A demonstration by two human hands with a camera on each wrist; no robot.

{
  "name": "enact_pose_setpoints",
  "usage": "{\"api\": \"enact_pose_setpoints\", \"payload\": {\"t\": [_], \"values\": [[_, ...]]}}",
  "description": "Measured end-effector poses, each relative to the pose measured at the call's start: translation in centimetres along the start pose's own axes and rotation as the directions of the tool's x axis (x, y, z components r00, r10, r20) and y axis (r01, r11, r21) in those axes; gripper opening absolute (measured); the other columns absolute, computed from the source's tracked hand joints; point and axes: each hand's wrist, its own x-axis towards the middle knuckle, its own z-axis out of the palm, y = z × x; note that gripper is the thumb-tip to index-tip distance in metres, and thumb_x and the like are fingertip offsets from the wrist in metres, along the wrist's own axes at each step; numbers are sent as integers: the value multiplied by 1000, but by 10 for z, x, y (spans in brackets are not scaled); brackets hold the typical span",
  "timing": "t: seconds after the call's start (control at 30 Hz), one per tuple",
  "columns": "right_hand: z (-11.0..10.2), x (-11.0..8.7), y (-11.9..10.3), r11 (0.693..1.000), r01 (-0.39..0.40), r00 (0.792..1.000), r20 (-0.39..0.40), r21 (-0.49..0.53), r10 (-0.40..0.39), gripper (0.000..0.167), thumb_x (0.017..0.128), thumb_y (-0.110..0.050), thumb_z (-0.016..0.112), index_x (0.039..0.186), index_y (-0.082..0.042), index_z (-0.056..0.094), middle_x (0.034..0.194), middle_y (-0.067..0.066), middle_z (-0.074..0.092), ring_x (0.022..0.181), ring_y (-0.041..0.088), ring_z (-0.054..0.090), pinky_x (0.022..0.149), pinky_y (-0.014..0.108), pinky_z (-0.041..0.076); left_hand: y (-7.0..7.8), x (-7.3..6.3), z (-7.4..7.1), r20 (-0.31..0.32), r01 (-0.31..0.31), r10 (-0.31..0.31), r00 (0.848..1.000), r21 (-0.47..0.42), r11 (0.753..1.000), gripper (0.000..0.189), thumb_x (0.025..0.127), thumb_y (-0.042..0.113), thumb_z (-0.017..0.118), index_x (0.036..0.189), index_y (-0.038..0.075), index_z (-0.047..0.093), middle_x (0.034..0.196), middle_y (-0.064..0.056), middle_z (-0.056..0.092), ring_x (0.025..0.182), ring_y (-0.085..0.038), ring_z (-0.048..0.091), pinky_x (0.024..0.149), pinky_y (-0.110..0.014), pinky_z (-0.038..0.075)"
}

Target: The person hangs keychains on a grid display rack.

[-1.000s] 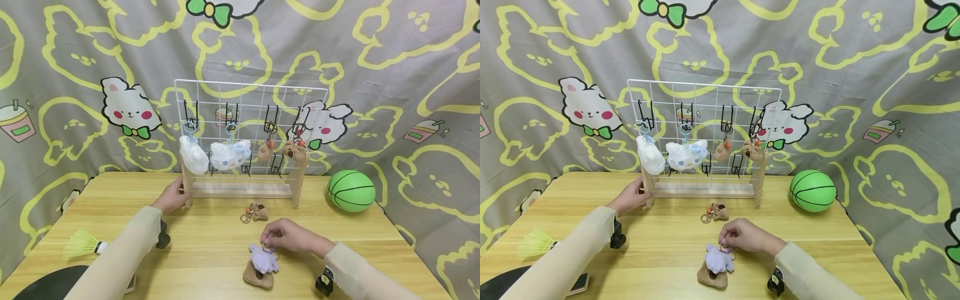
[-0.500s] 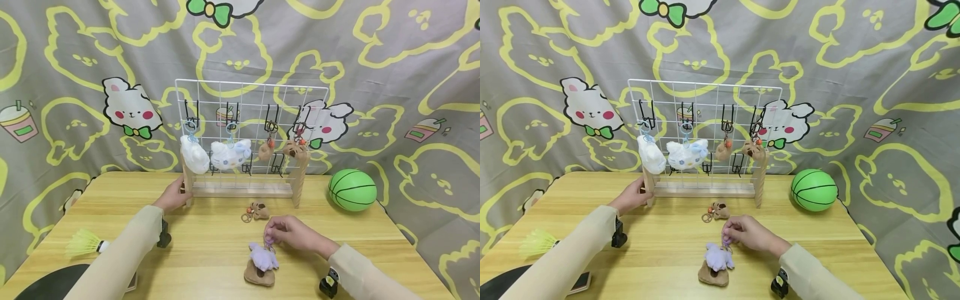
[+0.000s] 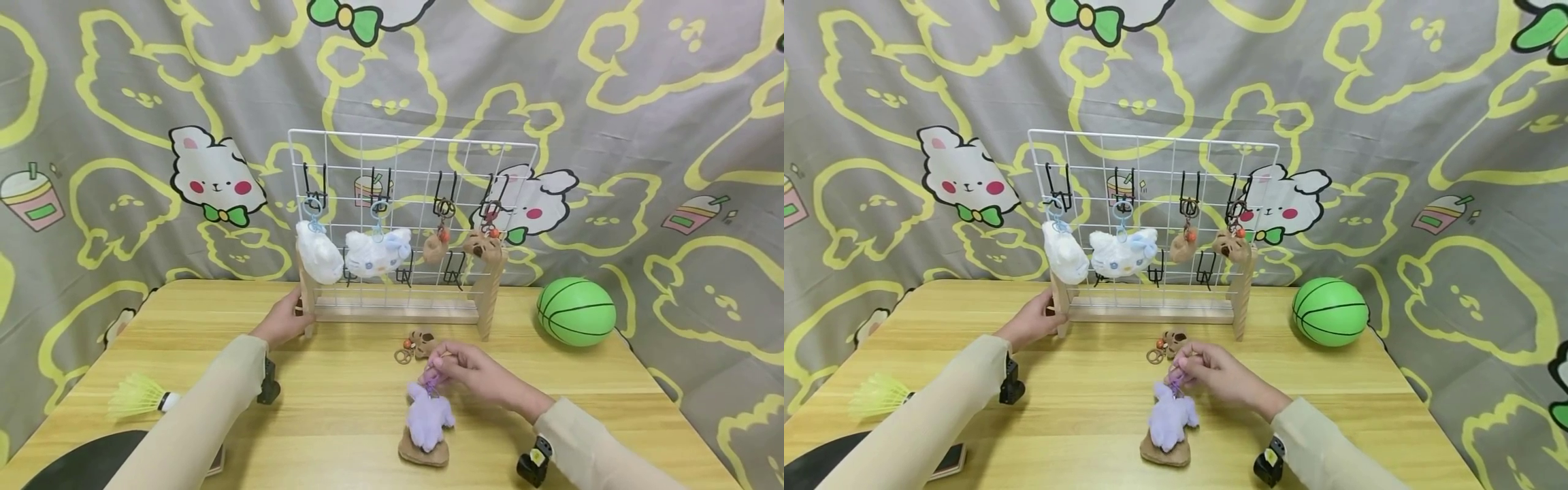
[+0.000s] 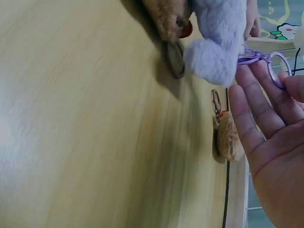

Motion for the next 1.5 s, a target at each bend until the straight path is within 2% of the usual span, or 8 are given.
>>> {"api": "enact_pose_setpoints", "payload": {"t": [0.27, 0.43, 0.57, 0.63, 0.73, 0.87, 1.13, 1.5], "values": [[4, 7, -11, 1000, -14, 996, -91, 25, 16, 33, 112, -19, 46, 124, 10, 54, 118, 26, 74, 100, 8, 75, 93, 28, 61, 2, -2, 0, 4, 16, -16, 1000, 4, 1000, 74, 100, 5, 57, 164, -2, 20, 138, -36, 52, 120, -47, 61, 83, -41, 61], [8, 18, -20, 999, 31, 990, -139, 20, -28, 31, 112, -19, 45, 120, 10, 55, 112, 18, 74, 98, 8, 73, 91, 29, 62, 3, -2, 0, 8, 14, -14, 1000, 2, 1000, 75, 101, 5, 57, 165, -3, 19, 138, -37, 52, 122, -48, 61, 83, -42, 61], [13, 28, -29, 996, 86, 980, -182, 5, -84, 30, 112, -16, 45, 121, 10, 56, 114, 26, 73, 98, 5, 73, 90, 28, 62, 1, -1, 0, 5, 7, -7, 1000, -1, 1000, 74, 100, 4, 57, 164, -3, 20, 138, -37, 52, 123, -49, 60, 84, -42, 61], [15, 33, -34, 994, 111, 974, -199, -5, -109, 29, 112, -14, 45, 122, 11, 55, 118, 34, 70, 99, 4, 74, 91, 28, 62, 0, 0, 0, 4, 3, -3, 1000, 0, 1000, 74, 100, 4, 57, 164, -3, 21, 139, -37, 52, 123, -49, 60, 85, -42, 60], [18, 43, -42, 992, 128, 969, -211, -24, -130, 29, 112, -14, 45, 122, 11, 55, 120, 36, 70, 100, 5, 75, 92, 30, 62, 0, 1, 1, 0, -2, 2, 1000, 3, 1000, 73, 100, 4, 58, 163, -3, 22, 139, -36, 52, 122, -49, 60, 86, -43, 60], [22, 59, -52, 987, 140, 962, -226, -75, -154, 27, 112, -15, 46, 122, 8, 57, 118, 30, 74, 99, 11, 77, 91, 34, 63, 0, 1, 0, -5, -7, 7, 1000, 3, 1000, 72, 99, 4, 58, 163, -4, 24, 139, -36, 53, 122, -48, 61, 88, -44, 60], [38, 93, -63, 976, 170, 941, -270, -137, -202, 22, 111, -10, 47, 119, 8, 56, 115, 30, 75, 109, 39, 75, 99, 33, 60, -1, 1, -1, -5, -2, 2, 1000, -1, 1000, 72, 100, 5, 59, 162, -3, 24, 138, -36, 53, 122, -48, 61, 85, -42, 60], [54, 129, -66, 977, 179, 903, -375, -117, -211, 18, 110, -9, 49, 117, 6, 56, 116, 28, 75, 114, 39, 74, 99, 38, 61, -2, 1, 0, -12, -11, 11, 1000, -1, 1000, 74, 99, 4, 58, 163, -3, 23, 139, -38, 52, 120, -49, 62, 82, -40, 60]]}}
